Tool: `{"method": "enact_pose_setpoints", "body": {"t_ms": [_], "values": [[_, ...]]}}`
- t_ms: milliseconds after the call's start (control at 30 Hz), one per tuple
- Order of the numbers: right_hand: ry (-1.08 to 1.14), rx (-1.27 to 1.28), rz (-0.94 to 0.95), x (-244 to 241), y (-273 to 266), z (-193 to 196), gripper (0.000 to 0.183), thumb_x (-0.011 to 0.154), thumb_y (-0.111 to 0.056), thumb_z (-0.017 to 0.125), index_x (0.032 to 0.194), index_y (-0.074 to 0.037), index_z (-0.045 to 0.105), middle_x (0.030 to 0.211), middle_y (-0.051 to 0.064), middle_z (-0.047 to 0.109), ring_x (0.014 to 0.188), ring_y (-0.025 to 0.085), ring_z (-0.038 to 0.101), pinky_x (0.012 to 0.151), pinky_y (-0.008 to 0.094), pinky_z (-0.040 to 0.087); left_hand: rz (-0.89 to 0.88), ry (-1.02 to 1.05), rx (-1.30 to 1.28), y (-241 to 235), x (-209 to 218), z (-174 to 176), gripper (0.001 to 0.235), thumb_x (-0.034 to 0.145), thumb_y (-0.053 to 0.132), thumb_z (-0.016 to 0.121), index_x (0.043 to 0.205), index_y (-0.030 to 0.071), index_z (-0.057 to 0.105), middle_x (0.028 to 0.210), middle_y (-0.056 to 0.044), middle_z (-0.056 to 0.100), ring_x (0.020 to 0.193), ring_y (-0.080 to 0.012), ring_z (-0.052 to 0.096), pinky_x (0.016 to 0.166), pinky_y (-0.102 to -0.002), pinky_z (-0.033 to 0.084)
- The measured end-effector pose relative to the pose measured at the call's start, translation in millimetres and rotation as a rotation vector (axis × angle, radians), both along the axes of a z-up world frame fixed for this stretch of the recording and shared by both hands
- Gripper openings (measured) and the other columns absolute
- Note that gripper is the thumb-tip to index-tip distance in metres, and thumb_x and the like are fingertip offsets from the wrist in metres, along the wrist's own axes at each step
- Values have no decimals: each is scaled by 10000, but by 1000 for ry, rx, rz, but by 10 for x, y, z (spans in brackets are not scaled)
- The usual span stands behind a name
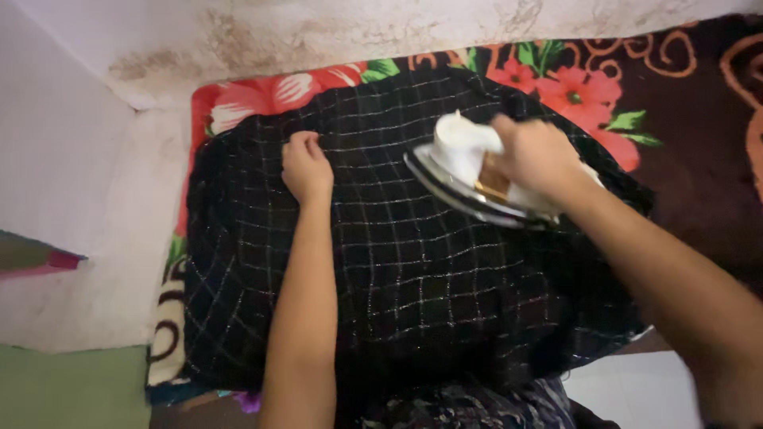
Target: The person irons a dark, patterned cloth on a floral surface using an iron, pressing it flat and turning it over to continue ironing different sections.
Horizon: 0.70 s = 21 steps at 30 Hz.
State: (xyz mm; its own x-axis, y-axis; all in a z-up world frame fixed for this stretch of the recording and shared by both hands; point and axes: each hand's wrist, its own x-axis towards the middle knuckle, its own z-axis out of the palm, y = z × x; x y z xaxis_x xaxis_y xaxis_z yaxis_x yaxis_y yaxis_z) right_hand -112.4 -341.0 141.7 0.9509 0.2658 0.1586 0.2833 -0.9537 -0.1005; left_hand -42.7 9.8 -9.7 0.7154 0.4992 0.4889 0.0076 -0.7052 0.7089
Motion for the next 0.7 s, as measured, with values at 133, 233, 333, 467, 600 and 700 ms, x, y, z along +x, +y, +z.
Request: {"method": "enact_pose_setpoints", "body": {"t_ms": [133,233,333,467,600,700], "values": [[-18,72,-60,747,314,-100,408,703,-246,818,1030,-69,649,893,252,697,888,456,683,767,546,532,-163,89,-52,158,88,-134,147,987,271,648,1054,142,669,991,-108,710,937,-346,682,782,-495,511],[-12,249,45,980,450,-156,309,763,-165,744,1049,-75,671,926,224,720,900,435,691,781,524,534,-270,-201,13,422,145,-330,108,1009,143,644,1112,115,652,1039,-131,704,1002,-351,676,852,-466,538],[70,182,226,840,535,-48,359,744,-213,821,968,-5,633,914,242,708,877,416,698,773,485,542,-231,-206,77,466,123,-429,149,900,64,701,1044,98,678,950,-158,674,920,-351,669,817,-458,538],[347,345,536,-36,358,74,295,712,-213,763,965,-104,656,837,157,746,744,337,742,687,440,560,-260,-157,87,348,82,-401,172,845,17,697,997,98,694,924,-143,679,878,-338,679,785,-444,536],[347,131,569,-504,448,155,212,777,-247,761,940,-142,674,754,147,741,731,368,722,667,474,545,-257,-141,-84,394,64,-325,155,874,20,688,1004,99,716,904,-90,691,815,-253,689,751,-372,555],[217,-23,416,-539,606,134,191,846,-252,731,1000,-165,659,755,149,726,755,376,714,689,494,551,-278,-147,-163,408,59,-339,160,885,26,689,1024,98,723,915,-71,704,784,-205,683,729,-337,555]]}}
